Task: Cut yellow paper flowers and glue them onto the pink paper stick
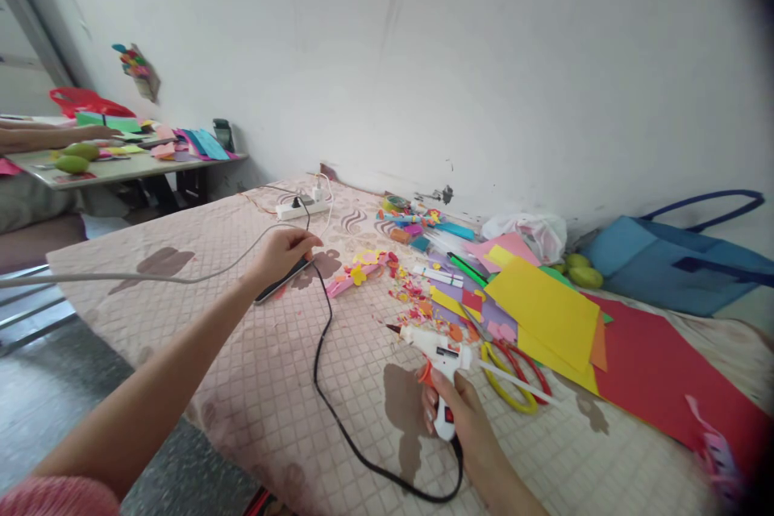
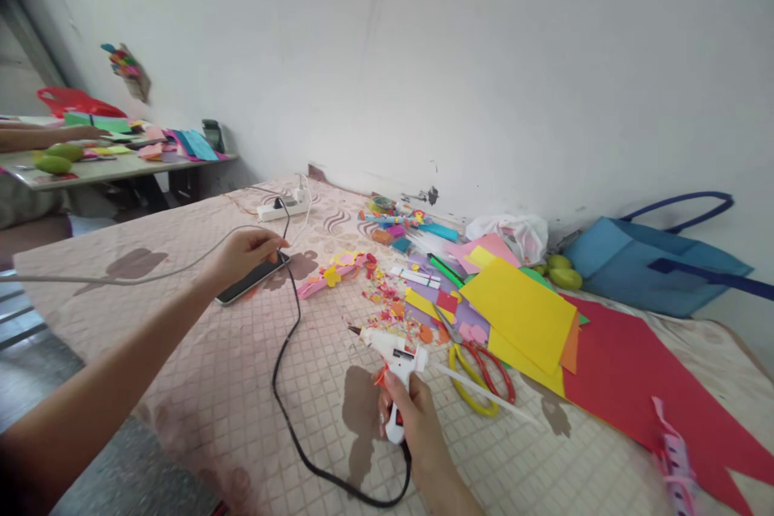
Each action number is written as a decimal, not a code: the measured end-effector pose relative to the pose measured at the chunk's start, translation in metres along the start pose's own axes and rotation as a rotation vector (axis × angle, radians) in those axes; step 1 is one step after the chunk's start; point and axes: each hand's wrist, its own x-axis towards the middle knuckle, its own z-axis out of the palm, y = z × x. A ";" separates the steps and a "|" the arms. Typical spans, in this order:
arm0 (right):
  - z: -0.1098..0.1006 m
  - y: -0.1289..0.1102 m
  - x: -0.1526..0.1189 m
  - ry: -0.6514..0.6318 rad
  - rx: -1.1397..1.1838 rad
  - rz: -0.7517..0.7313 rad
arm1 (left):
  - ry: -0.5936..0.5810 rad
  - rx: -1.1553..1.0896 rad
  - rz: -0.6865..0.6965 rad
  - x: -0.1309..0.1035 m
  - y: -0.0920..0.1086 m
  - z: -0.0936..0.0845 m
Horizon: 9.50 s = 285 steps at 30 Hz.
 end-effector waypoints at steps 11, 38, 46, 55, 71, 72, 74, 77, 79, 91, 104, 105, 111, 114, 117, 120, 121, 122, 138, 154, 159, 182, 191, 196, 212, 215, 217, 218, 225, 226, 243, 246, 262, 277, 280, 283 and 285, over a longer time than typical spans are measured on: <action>0.001 -0.001 0.000 0.006 0.026 0.006 | 0.047 0.679 -0.008 -0.045 -0.026 -0.020; 0.000 0.002 0.001 0.026 0.079 0.023 | -0.270 0.749 -0.016 0.004 -0.019 0.103; -0.001 0.002 0.002 0.011 0.045 0.019 | -0.193 0.687 -0.022 0.002 -0.016 0.102; 0.001 0.000 0.004 0.024 0.031 0.008 | 0.008 0.546 -0.014 0.012 -0.017 0.083; 0.057 -0.038 0.120 0.229 -0.794 -0.416 | 0.248 0.299 0.120 0.056 -0.001 0.085; 0.062 -0.036 0.127 0.239 -0.824 -0.434 | 0.254 0.288 0.127 0.058 0.000 0.086; 0.071 -0.030 0.136 0.249 -0.873 -0.469 | 0.267 0.270 0.138 0.060 0.001 0.088; 0.079 -0.020 0.142 0.222 -0.934 -0.509 | 0.293 0.239 0.165 0.063 0.000 0.091; 0.079 -0.014 0.143 0.195 -0.964 -0.523 | 0.301 0.229 0.178 0.064 -0.002 0.093; 0.065 -0.018 0.142 0.117 -1.014 -0.537 | 0.159 0.310 0.103 0.057 -0.040 0.108; 0.064 -0.012 0.138 0.104 -1.010 -0.545 | -0.002 0.328 0.000 0.056 -0.062 0.104; 0.063 -0.013 0.137 0.106 -1.009 -0.546 | 0.002 0.315 -0.011 0.057 -0.060 0.101; 0.060 -0.016 0.135 0.122 -1.020 -0.545 | 0.025 0.210 -0.056 0.051 -0.044 0.071; 0.058 -0.018 0.135 0.130 -1.028 -0.540 | 0.009 0.146 -0.064 0.036 -0.039 0.057; 0.056 -0.018 0.135 0.147 -1.037 -0.528 | -0.036 -0.069 -0.114 0.019 -0.035 0.047; 0.055 -0.018 0.136 0.157 -1.044 -0.518 | -0.107 -0.494 -0.236 0.004 -0.028 0.039; 0.055 -0.019 0.136 0.156 -1.045 -0.515 | -0.128 -0.573 -0.261 0.000 -0.025 0.036; 0.055 -0.019 0.136 0.151 -1.046 -0.514 | -0.143 -0.618 -0.280 -0.003 -0.023 0.034; 0.058 -0.016 0.133 0.099 -1.062 -0.535 | -0.043 0.086 0.037 -0.048 -0.033 0.029; 0.063 -0.013 0.138 0.143 -1.058 -0.568 | -0.347 -0.227 -0.134 -0.071 -0.011 0.036; 0.068 -0.010 0.147 0.177 -1.058 -0.566 | -0.423 -0.568 -0.333 -0.067 -0.002 0.046; 0.054 -0.011 0.142 0.203 -1.018 -0.590 | -0.376 -0.468 -0.202 -0.069 -0.002 0.070; 0.051 -0.010 0.140 0.181 -1.038 -0.589 | -0.350 -0.371 -0.191 -0.074 0.004 0.071; 0.050 -0.013 0.139 0.178 -1.029 -0.605 | -0.445 -0.690 -0.396 -0.067 0.006 0.073; 0.055 -0.018 0.102 0.261 -0.850 -0.710 | -0.481 -1.050 -0.637 -0.068 -0.007 0.081; 0.059 -0.017 0.092 0.141 -0.856 -0.713 | -0.488 -1.072 -0.628 -0.070 -0.008 0.086; 0.063 -0.017 0.089 0.107 -0.849 -0.700 | -0.508 -1.086 -0.603 -0.072 -0.008 0.089; 0.064 -0.017 0.088 0.099 -0.843 -0.692 | -0.521 -1.091 -0.589 -0.073 -0.008 0.090; 0.063 -0.027 0.078 0.031 -0.748 -0.729 | -0.629 -1.131 -0.556 -0.075 0.003 0.085; 0.062 -0.028 0.077 0.043 -0.736 -0.732 | -0.647 -1.143 -0.556 -0.075 0.007 0.084; -0.009 -0.039 0.064 0.424 -0.875 -0.541 | -0.534 -0.586 -0.348 -0.071 0.008 0.065; -0.011 -0.046 0.077 0.339 -1.029 -0.457 | -0.449 -0.262 -0.149 -0.069 0.005 0.065; 0.026 -0.047 0.155 0.362 -1.149 -0.236 | -0.456 -0.008 0.102 -0.074 -0.009 0.082; 0.011 -0.055 0.094 0.168 -0.354 -0.249 | -0.236 -0.388 -0.007 0.000 0.013 0.135; 0.013 -0.055 0.093 0.154 -0.287 -0.257 | -0.267 -0.441 -0.011 0.015 0.026 0.166; 0.013 -0.053 0.092 0.148 -0.250 -0.261 | -0.340 -0.405 0.029 0.020 0.031 0.186; 0.013 -0.053 0.092 0.153 -0.240 -0.258 | -0.385 -0.355 0.062 0.020 0.028 0.189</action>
